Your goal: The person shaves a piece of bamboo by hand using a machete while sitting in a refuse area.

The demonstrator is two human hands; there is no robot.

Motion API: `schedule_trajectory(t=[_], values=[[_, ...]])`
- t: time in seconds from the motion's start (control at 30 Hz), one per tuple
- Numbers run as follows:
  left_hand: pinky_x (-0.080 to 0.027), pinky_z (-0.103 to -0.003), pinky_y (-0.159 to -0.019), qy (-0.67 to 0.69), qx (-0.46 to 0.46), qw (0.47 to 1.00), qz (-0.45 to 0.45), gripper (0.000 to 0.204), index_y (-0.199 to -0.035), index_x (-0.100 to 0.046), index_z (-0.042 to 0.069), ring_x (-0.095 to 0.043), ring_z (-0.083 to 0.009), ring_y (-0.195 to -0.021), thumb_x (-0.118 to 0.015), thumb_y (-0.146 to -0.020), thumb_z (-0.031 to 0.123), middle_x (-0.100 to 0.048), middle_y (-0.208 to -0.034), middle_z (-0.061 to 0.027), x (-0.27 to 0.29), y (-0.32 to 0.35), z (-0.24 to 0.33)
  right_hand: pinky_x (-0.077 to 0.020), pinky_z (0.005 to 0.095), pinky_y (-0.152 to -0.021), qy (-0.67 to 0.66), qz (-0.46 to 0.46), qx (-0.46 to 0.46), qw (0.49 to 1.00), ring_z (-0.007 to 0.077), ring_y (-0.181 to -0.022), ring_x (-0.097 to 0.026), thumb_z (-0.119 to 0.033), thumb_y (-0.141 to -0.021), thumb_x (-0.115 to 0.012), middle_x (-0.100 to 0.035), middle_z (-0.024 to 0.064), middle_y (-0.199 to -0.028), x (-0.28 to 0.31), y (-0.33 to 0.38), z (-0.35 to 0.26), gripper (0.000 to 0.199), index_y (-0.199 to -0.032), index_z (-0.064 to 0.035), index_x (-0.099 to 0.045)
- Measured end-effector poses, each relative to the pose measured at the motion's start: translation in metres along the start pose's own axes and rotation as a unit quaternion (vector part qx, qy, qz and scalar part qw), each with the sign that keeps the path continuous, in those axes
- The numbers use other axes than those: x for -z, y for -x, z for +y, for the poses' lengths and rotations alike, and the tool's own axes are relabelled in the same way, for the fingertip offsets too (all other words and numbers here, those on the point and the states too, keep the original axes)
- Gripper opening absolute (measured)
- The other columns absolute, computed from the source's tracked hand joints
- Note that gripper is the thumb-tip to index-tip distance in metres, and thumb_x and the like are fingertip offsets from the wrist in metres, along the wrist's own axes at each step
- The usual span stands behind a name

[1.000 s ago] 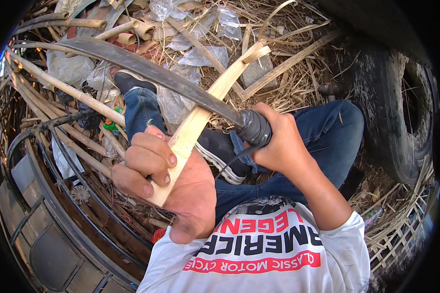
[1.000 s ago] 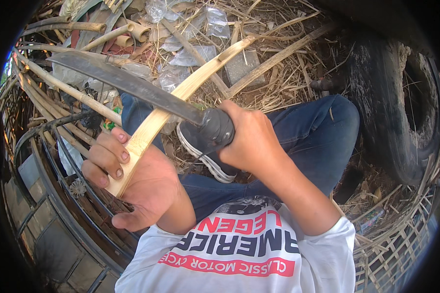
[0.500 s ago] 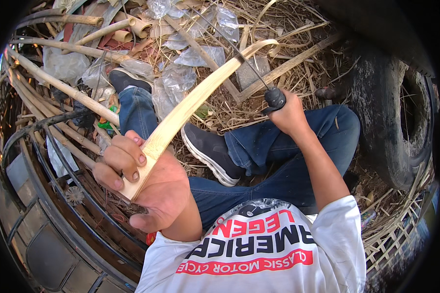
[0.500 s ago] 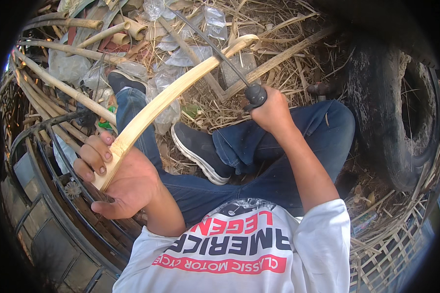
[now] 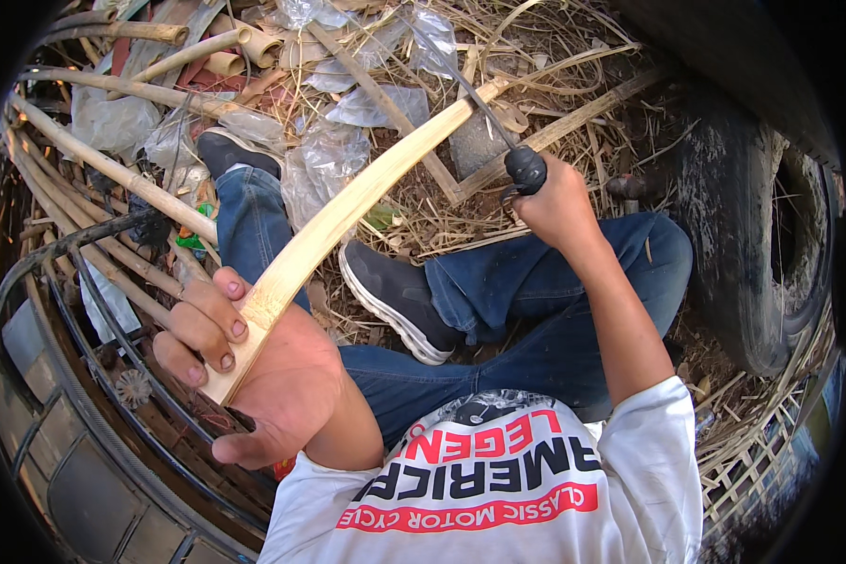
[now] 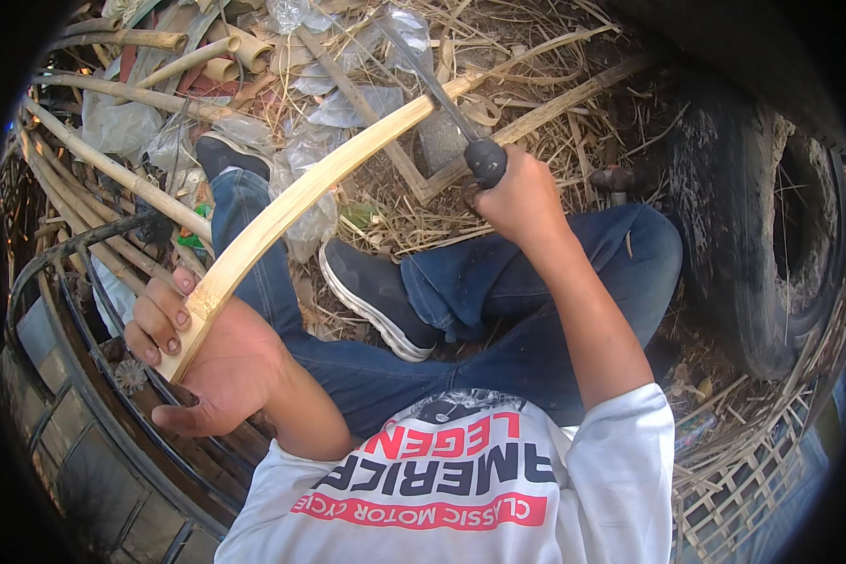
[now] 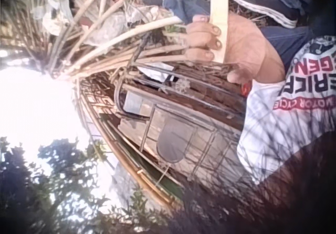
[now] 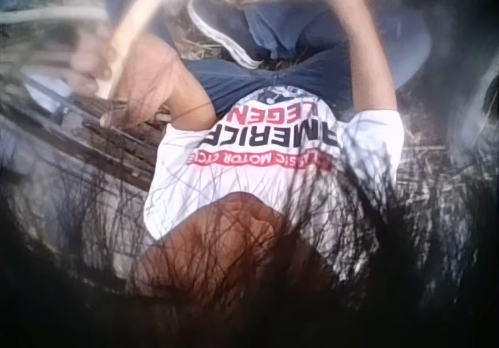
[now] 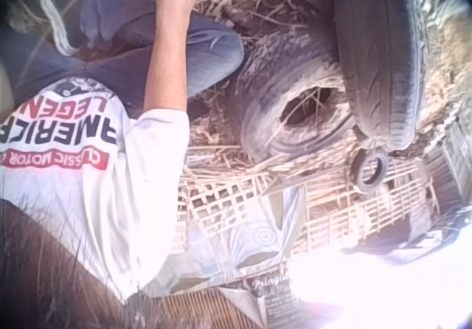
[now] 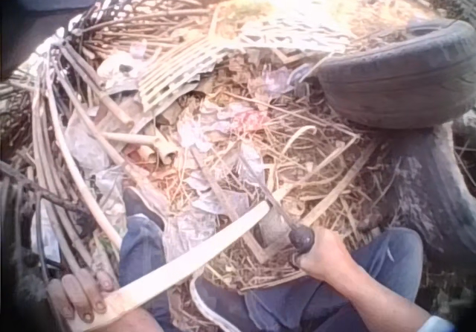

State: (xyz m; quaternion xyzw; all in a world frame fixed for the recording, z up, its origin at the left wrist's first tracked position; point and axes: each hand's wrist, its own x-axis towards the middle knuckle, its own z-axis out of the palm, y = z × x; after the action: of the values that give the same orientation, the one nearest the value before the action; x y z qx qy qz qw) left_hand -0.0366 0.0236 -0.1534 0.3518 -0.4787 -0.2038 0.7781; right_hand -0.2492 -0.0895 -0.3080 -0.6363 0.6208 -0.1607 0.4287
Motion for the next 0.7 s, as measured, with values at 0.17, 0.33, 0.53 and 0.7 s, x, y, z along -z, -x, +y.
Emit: schedule_trajectory(t=[0.17,0.33,0.53,0.7], values=[[-0.029,-0.039,-0.089,0.012,0.002,1.000,0.021,0.050,-0.088,-0.042,0.012,-0.040,-0.0170,-0.082,-0.068,-0.073,0.052,-0.038,-0.081,-0.0003,-0.004,-0.010,-0.001,-0.0499,0.0344,-0.070,-0.147,-0.078,0.106,0.980,0.0332,-0.075,-0.067,0.000,-0.061,-0.068,-0.065,0.0208,-0.078,-0.007,0.042,-0.048,0.037,-0.097,0.0014,-0.063],[-0.028,-0.038,-0.089,0.022,0.023,0.999,0.022,0.049,-0.087,-0.042,0.013,-0.040,-0.0165,-0.082,-0.068,-0.073,0.052,-0.037,-0.081,0.0000,0.001,-0.010,-0.001,-0.0503,0.0366,-0.067,-0.135,-0.052,0.012,0.989,0.0313,-0.075,-0.067,-0.005,-0.068,-0.069,-0.067,0.0191,-0.078,-0.009,0.007,0.019,0.028,-0.095,0.0015,-0.064],[-0.028,-0.038,-0.087,-0.010,-0.015,1.000,-0.003,0.047,-0.088,-0.043,0.014,-0.040,-0.0164,-0.081,-0.069,-0.075,0.050,-0.038,-0.080,0.0003,-0.022,-0.004,0.002,-0.0477,0.0306,-0.065,-0.184,-0.059,0.072,0.979,0.0163,-0.066,-0.057,-0.002,-0.063,-0.068,-0.062,0.0122,-0.073,0.004,0.045,-0.047,0.032,-0.093,0.0032,-0.061],[-0.029,-0.039,-0.090,-0.011,0.000,1.000,-0.006,0.042,-0.089,-0.043,0.012,-0.040,-0.0169,-0.083,-0.066,-0.078,0.046,-0.039,-0.081,-0.0004,-0.016,-0.004,0.003,-0.0497,0.0307,-0.066,-0.237,-0.126,0.147,0.952,0.0201,-0.068,-0.064,-0.001,-0.058,-0.071,-0.065,0.0152,-0.073,-0.009,0.065,-0.088,0.036,-0.093,0.0013,-0.062]])
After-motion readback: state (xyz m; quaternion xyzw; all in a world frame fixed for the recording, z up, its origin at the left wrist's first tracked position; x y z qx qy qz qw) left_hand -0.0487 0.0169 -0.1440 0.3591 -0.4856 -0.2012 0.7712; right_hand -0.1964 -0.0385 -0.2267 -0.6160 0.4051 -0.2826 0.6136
